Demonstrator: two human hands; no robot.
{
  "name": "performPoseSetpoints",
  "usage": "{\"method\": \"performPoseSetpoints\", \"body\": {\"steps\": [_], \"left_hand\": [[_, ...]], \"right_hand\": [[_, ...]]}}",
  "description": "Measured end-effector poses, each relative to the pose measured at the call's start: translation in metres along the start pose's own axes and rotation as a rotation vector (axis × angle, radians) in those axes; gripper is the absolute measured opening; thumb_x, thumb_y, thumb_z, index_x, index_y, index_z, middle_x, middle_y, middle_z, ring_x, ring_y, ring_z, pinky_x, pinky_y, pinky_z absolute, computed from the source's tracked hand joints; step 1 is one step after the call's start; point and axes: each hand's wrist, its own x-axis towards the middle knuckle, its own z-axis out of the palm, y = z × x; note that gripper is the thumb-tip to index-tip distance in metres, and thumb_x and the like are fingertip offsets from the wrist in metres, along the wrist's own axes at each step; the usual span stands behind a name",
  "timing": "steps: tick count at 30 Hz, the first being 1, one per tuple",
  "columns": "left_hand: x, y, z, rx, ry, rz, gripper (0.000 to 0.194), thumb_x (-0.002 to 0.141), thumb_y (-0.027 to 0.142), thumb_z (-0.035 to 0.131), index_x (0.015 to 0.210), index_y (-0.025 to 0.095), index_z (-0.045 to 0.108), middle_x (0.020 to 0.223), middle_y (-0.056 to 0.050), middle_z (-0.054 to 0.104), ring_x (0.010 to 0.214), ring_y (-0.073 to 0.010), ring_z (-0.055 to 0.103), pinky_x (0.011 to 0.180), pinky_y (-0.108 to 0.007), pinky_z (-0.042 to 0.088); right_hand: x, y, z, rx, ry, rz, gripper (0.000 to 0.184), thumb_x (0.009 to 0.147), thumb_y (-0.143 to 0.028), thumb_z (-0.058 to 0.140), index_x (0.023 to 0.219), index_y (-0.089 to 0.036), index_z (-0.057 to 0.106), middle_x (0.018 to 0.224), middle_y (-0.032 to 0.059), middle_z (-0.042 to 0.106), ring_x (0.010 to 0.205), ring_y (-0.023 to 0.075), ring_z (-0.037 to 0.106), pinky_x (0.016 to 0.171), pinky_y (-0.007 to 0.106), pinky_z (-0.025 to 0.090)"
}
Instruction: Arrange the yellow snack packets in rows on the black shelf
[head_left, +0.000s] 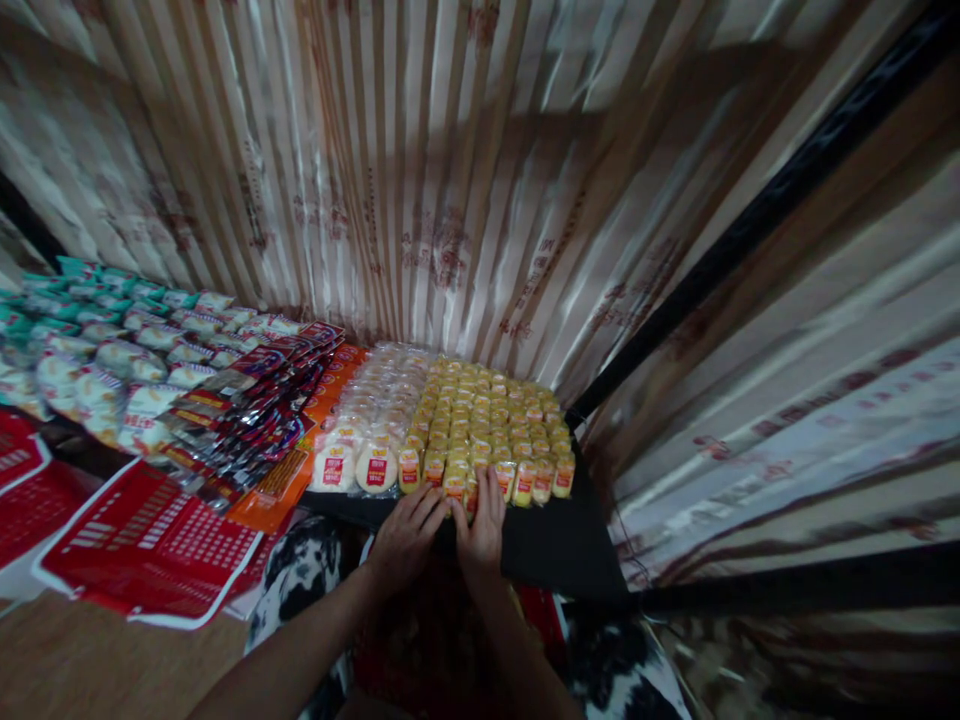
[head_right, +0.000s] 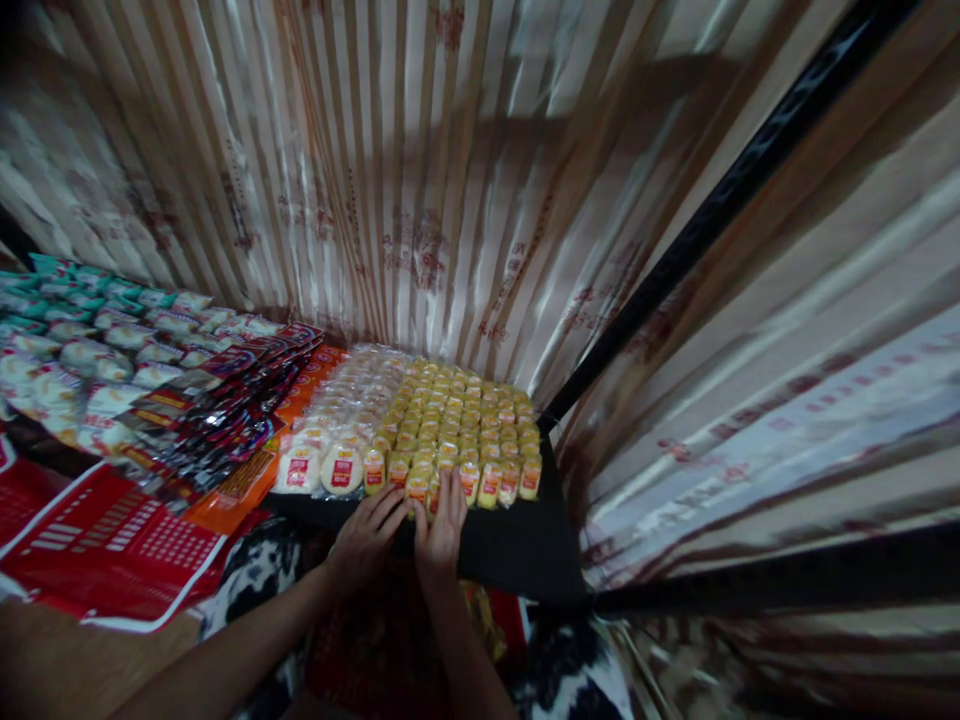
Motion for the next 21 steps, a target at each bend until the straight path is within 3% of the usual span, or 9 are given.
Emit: {"method": "performPoseSetpoints", "body": {"steps": [9,16,21], "left_hand": [[0.001,0.001,0.006,0.065,0.051,-0.001,0.039,0.089,0.015,0.033,0.124,0.010,0.048,0.126,-0.011,0.053,0.126,-0.0212,0.039,0.100,-0.033,0.037],[0.013,0.008,0.004,0.021,0.019,0.076,0.039,0.092,0.021,0.032,0.129,0.013,0.045,0.129,-0.011,0.051,0.126,-0.0208,0.038,0.098,-0.032,0.039],[0.027,0.009,0.006,0.025,0.085,0.072,0.038,0.093,0.021,0.030,0.125,0.011,0.049,0.122,-0.010,0.057,0.120,-0.0208,0.045,0.095,-0.031,0.042]], "right_hand": [[-0.002,-0.001,-0.005,-0.067,0.017,-0.060,0.054,0.091,-0.033,0.036,0.141,-0.021,0.022,0.143,0.0150,0.030,0.132,0.0284,0.026,0.098,0.051,0.033],[-0.013,0.012,-0.017,-0.094,0.053,0.025,0.050,0.088,-0.038,0.042,0.133,-0.016,0.039,0.124,0.0158,0.049,0.117,0.0254,0.044,0.094,0.044,0.039],[-0.012,0.019,-0.015,-0.005,-0.003,0.084,0.052,0.089,-0.038,0.038,0.135,-0.014,0.036,0.123,0.0154,0.050,0.112,0.0230,0.048,0.086,0.036,0.047]]}}
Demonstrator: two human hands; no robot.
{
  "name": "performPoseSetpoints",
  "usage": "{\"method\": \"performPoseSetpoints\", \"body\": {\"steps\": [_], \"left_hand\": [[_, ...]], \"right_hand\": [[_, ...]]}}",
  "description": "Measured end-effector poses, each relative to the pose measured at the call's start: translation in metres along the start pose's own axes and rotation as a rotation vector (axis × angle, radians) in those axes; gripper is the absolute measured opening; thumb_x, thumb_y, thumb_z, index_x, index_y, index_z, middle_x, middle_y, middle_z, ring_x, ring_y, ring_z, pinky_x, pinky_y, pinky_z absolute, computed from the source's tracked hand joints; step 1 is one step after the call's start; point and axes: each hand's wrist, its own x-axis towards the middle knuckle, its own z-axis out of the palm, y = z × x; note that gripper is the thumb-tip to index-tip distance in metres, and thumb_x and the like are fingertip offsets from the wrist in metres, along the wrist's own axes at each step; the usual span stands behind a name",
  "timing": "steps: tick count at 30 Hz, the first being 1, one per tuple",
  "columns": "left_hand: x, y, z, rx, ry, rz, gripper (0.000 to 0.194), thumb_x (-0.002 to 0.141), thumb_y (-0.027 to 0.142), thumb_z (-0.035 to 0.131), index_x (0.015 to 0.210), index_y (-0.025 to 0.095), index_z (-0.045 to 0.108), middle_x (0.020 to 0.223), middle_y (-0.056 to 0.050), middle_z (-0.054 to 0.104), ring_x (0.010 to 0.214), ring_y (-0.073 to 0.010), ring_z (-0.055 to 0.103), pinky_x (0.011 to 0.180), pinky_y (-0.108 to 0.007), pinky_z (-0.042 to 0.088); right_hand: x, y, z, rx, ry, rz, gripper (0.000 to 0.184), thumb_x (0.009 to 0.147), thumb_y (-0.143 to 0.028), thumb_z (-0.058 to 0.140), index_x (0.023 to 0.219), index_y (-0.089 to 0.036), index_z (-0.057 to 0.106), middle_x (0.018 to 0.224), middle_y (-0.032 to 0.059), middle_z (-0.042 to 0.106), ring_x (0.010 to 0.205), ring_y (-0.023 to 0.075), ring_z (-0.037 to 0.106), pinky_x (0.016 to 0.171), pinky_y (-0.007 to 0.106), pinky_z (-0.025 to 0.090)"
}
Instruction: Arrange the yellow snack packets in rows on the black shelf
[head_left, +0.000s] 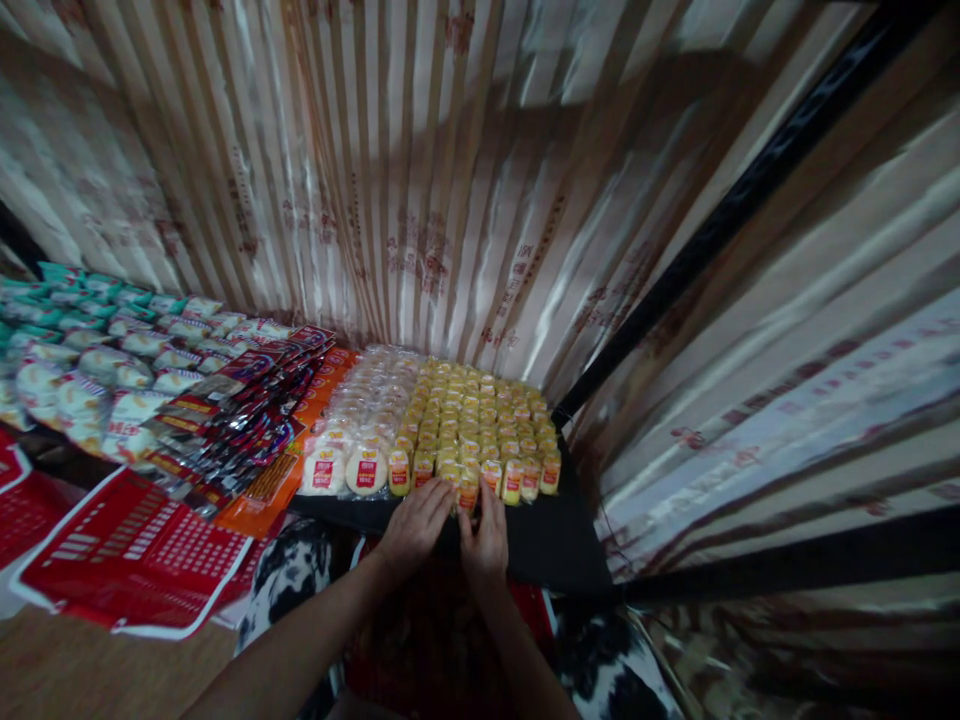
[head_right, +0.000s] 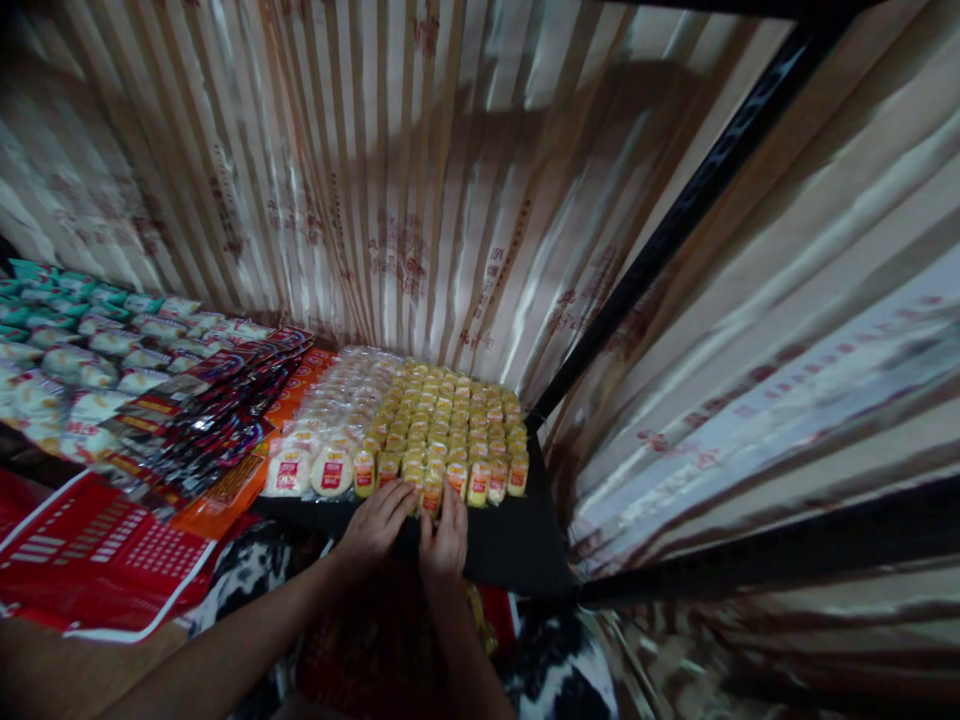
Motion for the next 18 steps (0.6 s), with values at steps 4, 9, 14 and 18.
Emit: {"method": "performPoseSetpoints", "body": {"steps": [4,9,14,18], "left_hand": [[-0.002,-0.004,0.003,-0.003,0.038,-0.023,0.035,0.092,0.020,0.034,0.122,0.011,0.051,0.116,-0.011,0.059,0.117,-0.0213,0.047,0.097,-0.034,0.042],[0.001,-0.005,0.006,0.006,0.088,-0.008,0.031,0.090,0.020,0.040,0.116,0.011,0.056,0.113,-0.012,0.059,0.116,-0.0234,0.048,0.094,-0.036,0.046],[0.010,-0.006,0.008,-0.013,0.106,-0.002,0.031,0.090,0.019,0.039,0.115,0.011,0.056,0.115,-0.013,0.058,0.116,-0.0251,0.047,0.094,-0.038,0.046],[0.010,-0.007,0.011,-0.005,0.112,-0.031,0.030,0.089,0.018,0.042,0.114,0.011,0.056,0.114,-0.013,0.058,0.114,-0.0245,0.048,0.095,-0.039,0.046]], "right_hand": [[0.000,-0.003,0.001,0.040,-0.030,0.035,0.051,0.088,-0.039,0.039,0.133,-0.014,0.039,0.124,0.0151,0.050,0.111,0.0224,0.048,0.078,0.033,0.050],[0.002,-0.008,0.001,0.071,-0.047,0.079,0.049,0.088,-0.040,0.040,0.130,-0.015,0.043,0.123,0.0150,0.050,0.113,0.0225,0.048,0.077,0.033,0.051],[0.006,-0.007,0.003,0.094,-0.051,0.085,0.051,0.087,-0.038,0.039,0.133,-0.016,0.038,0.125,0.0140,0.050,0.111,0.0228,0.049,0.079,0.035,0.051],[0.007,-0.006,0.006,0.066,-0.039,0.056,0.049,0.087,-0.037,0.038,0.132,-0.016,0.040,0.124,0.0141,0.050,0.115,0.0240,0.045,0.092,0.042,0.044]]}}
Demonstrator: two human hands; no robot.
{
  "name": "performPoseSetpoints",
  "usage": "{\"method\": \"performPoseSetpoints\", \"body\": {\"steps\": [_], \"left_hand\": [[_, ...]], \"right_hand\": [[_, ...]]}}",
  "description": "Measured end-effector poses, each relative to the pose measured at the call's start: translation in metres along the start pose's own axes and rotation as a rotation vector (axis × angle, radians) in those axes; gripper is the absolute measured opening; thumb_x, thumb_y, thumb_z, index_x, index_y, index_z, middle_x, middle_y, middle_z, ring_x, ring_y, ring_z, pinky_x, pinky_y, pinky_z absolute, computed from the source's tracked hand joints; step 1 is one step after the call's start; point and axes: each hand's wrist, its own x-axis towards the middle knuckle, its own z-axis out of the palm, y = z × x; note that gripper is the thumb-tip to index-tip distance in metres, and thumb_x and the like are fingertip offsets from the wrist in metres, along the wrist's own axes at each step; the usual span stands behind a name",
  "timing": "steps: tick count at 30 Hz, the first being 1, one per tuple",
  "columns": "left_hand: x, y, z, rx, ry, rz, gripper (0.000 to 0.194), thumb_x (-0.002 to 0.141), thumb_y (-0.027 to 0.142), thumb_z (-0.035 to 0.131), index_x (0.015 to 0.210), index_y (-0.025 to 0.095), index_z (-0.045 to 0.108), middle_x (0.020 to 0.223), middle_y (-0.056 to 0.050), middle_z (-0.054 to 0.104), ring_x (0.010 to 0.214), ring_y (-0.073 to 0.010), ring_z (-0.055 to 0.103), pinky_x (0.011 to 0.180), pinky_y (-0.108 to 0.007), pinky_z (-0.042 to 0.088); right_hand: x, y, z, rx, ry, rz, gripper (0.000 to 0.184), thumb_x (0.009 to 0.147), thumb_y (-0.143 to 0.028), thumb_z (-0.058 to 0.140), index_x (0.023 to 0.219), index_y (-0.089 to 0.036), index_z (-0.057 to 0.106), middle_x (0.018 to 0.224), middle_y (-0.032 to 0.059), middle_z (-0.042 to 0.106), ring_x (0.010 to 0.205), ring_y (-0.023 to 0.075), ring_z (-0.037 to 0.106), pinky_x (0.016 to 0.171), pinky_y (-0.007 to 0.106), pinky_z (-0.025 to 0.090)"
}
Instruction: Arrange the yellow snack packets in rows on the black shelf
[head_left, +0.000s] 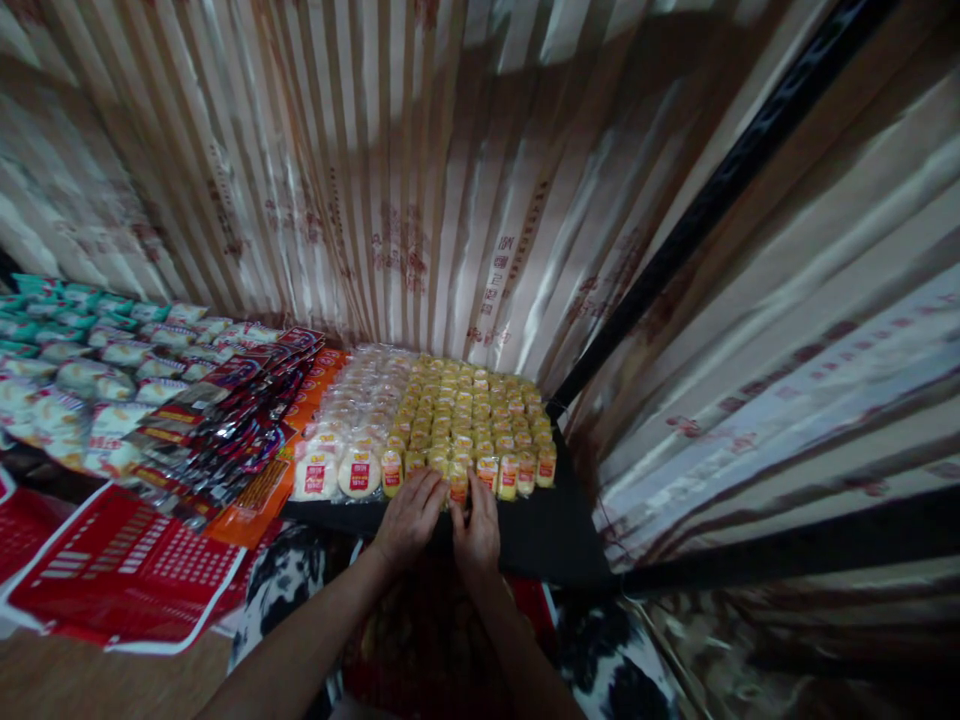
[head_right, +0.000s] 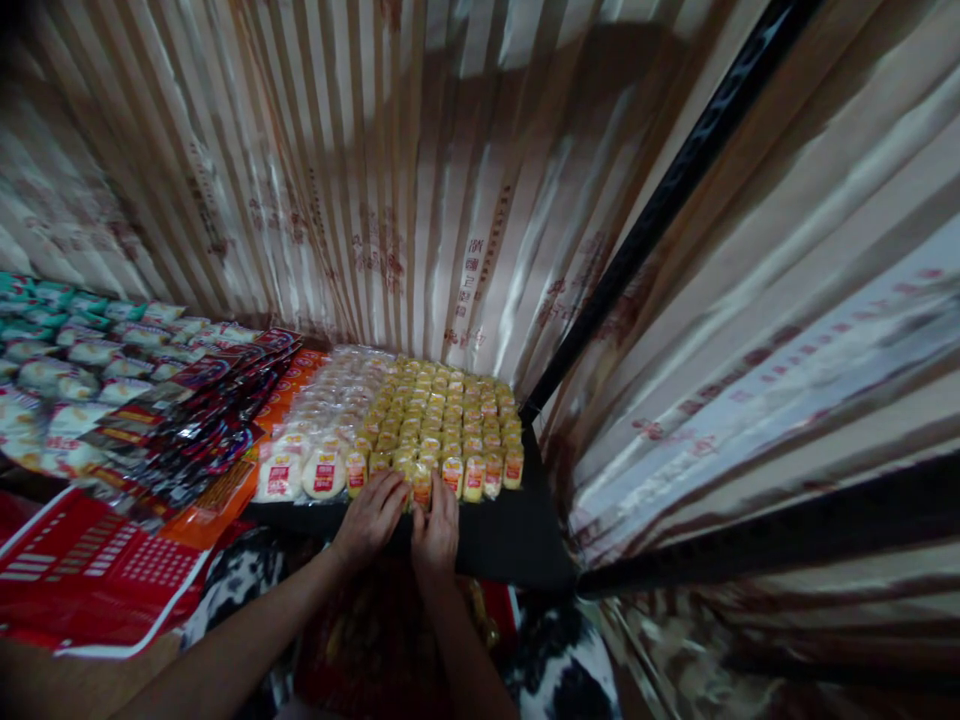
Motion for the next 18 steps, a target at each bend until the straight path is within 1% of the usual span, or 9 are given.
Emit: {"method": "performPoseSetpoints", "body": {"steps": [2,5,8,12,14,17,18], "left_hand": [[-0.0016,0.0003,0.0015,0.005,-0.001,-0.008,0.029,0.089,0.018,0.042,0.114,0.011,0.056,0.114,-0.013,0.058,0.113,-0.0249,0.049,0.094,-0.040,0.046],[-0.0032,0.0005,0.0038,0.007,-0.006,-0.019,0.029,0.088,0.019,0.044,0.114,0.012,0.056,0.114,-0.013,0.057,0.113,-0.0250,0.049,0.095,-0.039,0.046],[-0.0033,0.0003,0.0049,0.006,-0.024,-0.027,0.029,0.088,0.019,0.045,0.114,0.012,0.056,0.115,-0.013,0.057,0.115,-0.0252,0.047,0.096,-0.040,0.045],[-0.0030,0.0008,0.0027,0.012,-0.046,-0.030,0.030,0.088,0.018,0.044,0.115,0.013,0.055,0.117,-0.013,0.055,0.117,-0.0265,0.046,0.096,-0.040,0.045],[-0.0029,0.0013,0.0008,0.011,-0.059,-0.023,0.030,0.088,0.018,0.043,0.115,0.013,0.056,0.118,-0.013,0.054,0.118,-0.0274,0.044,0.095,-0.041,0.045],[-0.0028,0.0021,-0.0015,0.002,-0.079,-0.017,0.029,0.089,0.020,0.043,0.114,0.014,0.056,0.120,-0.013,0.054,0.119,-0.0275,0.043,0.095,-0.041,0.045],[-0.0027,0.0022,-0.0019,0.002,-0.088,-0.017,0.029,0.089,0.020,0.042,0.114,0.014,0.056,0.120,-0.012,0.053,0.119,-0.0271,0.042,0.095,-0.041,0.045]], "right_hand": [[-0.0014,0.0001,0.0020,-0.014,0.008,0.019,0.049,0.088,-0.038,0.038,0.131,-0.016,0.041,0.120,0.0141,0.051,0.113,0.0241,0.046,0.093,0.042,0.043],[-0.0043,0.0006,0.0052,-0.030,0.019,0.068,0.049,0.088,-0.041,0.038,0.131,-0.018,0.042,0.113,0.0137,0.051,0.108,0.0240,0.049,0.089,0.041,0.045],[-0.0057,0.0012,0.0070,-0.051,0.032,0.061,0.050,0.088,-0.042,0.038,0.130,-0.017,0.044,0.110,0.0141,0.051,0.105,0.0240,0.049,0.089,0.041,0.045],[-0.0047,-0.0008,0.0049,-0.050,0.029,0.029,0.050,0.089,-0.040,0.037,0.133,-0.017,0.040,0.117,0.0139,0.051,0.110,0.0237,0.047,0.090,0.040,0.044],[-0.0044,-0.0027,0.0032,-0.029,0.043,0.028,0.051,0.088,-0.040,0.038,0.134,-0.017,0.037,0.122,0.0142,0.049,0.112,0.0233,0.046,0.087,0.037,0.047],[-0.0048,-0.0045,0.0020,0.004,0.053,0.063,0.054,0.087,-0.041,0.039,0.134,-0.014,0.036,0.127,0.0158,0.046,0.113,0.0230,0.046,0.077,0.032,0.051],[-0.0051,-0.0046,0.0020,0.002,0.043,0.074,0.054,0.087,-0.041,0.039,0.134,-0.014,0.036,0.127,0.0158,0.046,0.115,0.0232,0.045,0.077,0.032,0.051]]}}
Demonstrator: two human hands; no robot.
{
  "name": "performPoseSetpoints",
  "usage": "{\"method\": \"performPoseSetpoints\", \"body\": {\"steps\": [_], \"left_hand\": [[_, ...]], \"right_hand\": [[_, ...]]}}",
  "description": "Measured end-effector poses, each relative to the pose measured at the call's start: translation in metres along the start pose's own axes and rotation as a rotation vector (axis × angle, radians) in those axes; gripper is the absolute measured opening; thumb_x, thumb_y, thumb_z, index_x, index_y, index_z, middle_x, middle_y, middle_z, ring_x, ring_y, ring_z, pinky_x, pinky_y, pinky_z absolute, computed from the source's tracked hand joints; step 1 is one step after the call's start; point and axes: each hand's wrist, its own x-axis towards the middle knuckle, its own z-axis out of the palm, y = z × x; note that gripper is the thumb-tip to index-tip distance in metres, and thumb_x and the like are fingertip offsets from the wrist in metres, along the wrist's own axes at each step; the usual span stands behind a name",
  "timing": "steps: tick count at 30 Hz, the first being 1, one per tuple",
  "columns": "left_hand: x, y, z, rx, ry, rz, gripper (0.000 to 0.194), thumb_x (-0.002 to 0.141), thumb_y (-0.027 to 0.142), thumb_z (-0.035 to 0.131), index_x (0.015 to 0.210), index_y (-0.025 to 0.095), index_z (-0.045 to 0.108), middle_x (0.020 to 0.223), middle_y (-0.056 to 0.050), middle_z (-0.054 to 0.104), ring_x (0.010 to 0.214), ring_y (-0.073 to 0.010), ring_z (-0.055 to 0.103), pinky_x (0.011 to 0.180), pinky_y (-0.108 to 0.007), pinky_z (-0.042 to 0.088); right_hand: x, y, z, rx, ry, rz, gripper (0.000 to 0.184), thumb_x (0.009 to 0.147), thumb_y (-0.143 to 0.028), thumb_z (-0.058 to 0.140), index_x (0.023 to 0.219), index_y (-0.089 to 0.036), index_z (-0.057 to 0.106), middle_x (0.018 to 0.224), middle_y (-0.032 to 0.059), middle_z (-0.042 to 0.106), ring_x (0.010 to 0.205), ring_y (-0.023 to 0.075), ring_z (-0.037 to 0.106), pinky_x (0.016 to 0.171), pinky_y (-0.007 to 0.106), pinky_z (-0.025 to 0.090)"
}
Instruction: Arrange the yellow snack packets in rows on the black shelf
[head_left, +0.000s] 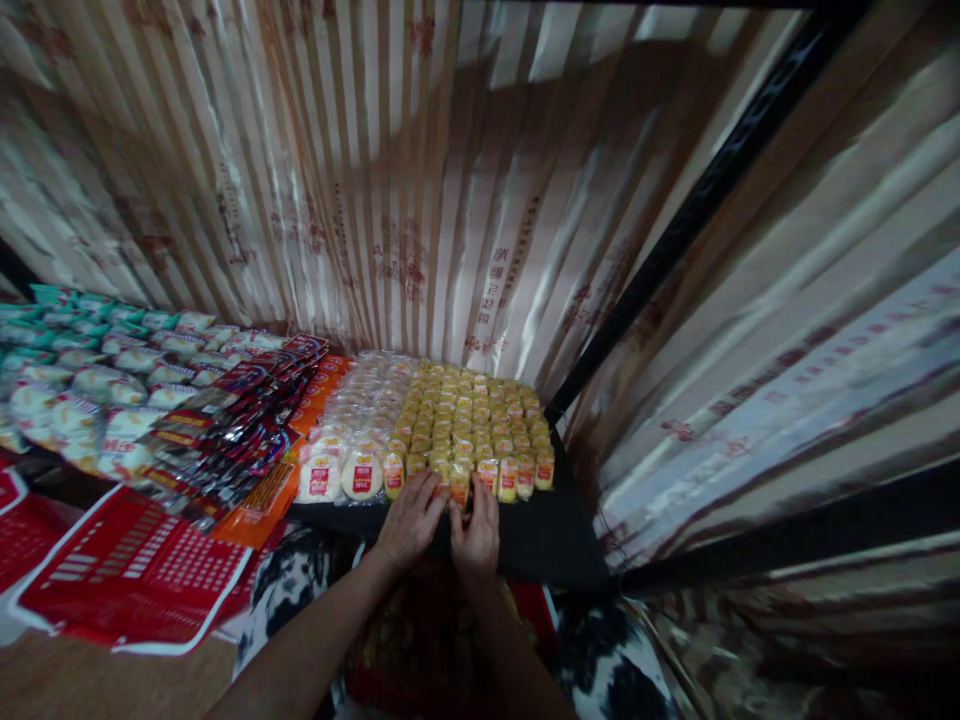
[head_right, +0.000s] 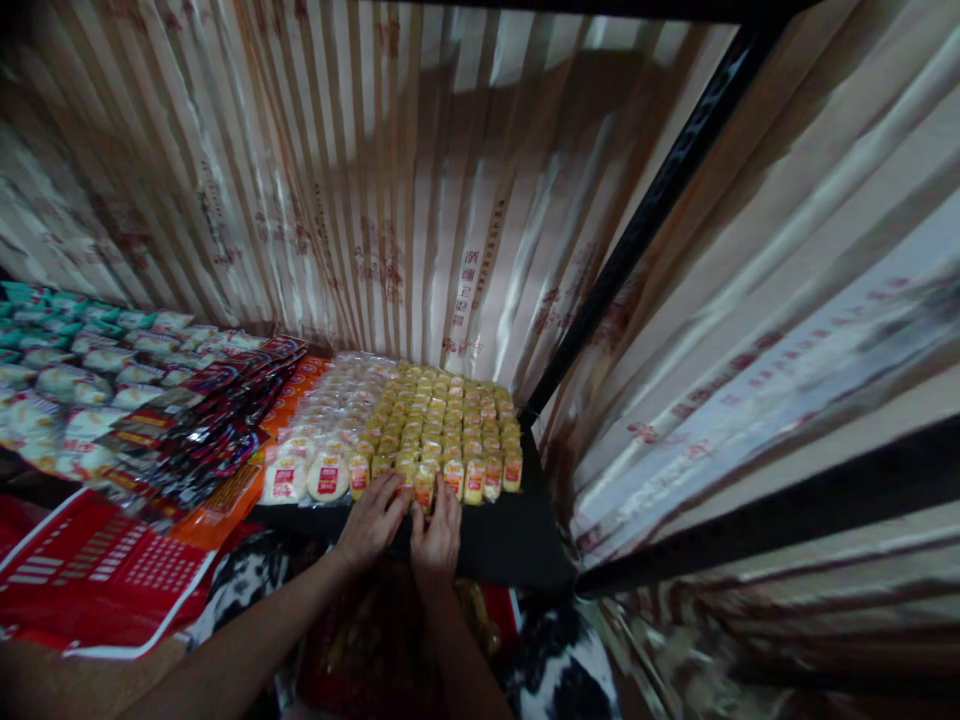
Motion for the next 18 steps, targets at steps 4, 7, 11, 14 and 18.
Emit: {"method": "performPoseSetpoints", "body": {"steps": [4,7,11,14,18], "left_hand": [[0.000,0.000,0.000,0.017,-0.022,-0.012,0.029,0.089,0.020,0.041,0.113,0.018,0.056,0.122,-0.010,0.053,0.120,-0.0248,0.042,0.096,-0.039,0.044],[-0.001,0.001,0.000,0.013,-0.004,-0.026,0.027,0.089,0.020,0.041,0.112,0.019,0.057,0.123,-0.009,0.052,0.121,-0.0244,0.041,0.097,-0.039,0.043],[-0.008,0.007,-0.001,-0.012,0.060,-0.058,0.030,0.088,0.017,0.041,0.114,0.022,0.056,0.124,-0.009,0.050,0.123,-0.0246,0.039,0.096,-0.041,0.043],[-0.019,0.015,-0.004,-0.032,0.093,-0.200,0.038,0.087,0.015,0.038,0.123,0.022,0.049,0.128,-0.010,0.048,0.127,-0.0239,0.036,0.097,-0.042,0.043],[-0.032,0.021,-0.012,-0.030,0.091,-0.346,0.050,0.087,0.016,0.037,0.137,0.012,0.030,0.138,-0.016,0.039,0.130,-0.0261,0.031,0.099,-0.046,0.040]], "right_hand": [[0.000,0.000,0.000,-0.047,-0.033,0.011,0.054,0.088,-0.043,0.035,0.134,-0.015,0.038,0.128,0.0151,0.046,0.120,0.0248,0.041,0.087,0.039,0.046],[0.000,-0.001,0.000,-0.066,-0.040,0.017,0.055,0.087,-0.044,0.034,0.133,-0.014,0.039,0.128,0.0151,0.045,0.121,0.0252,0.040,0.093,0.041,0.043],[0.000,-0.004,-0.002,-0.068,-0.054,0.026,0.056,0.087,-0.045,0.033,0.133,-0.013,0.039,0.129,0.0155,0.045,0.121,0.0253,0.040,0.095,0.041,0.041],[0.000,-0.005,-0.003,-0.071,-0.057,0.036,0.057,0.087,-0.047,0.033,0.133,-0.012,0.039,0.129,0.0159,0.044,0.120,0.0254,0.040,0.095,0.040,0.041],[-0.001,-0.005,-0.001,-0.070,-0.039,0.037,0.055,0.087,-0.046,0.033,0.132,-0.015,0.040,0.127,0.0149,0.046,0.115,0.0248,0.045,0.090,0.039,0.044]]}}
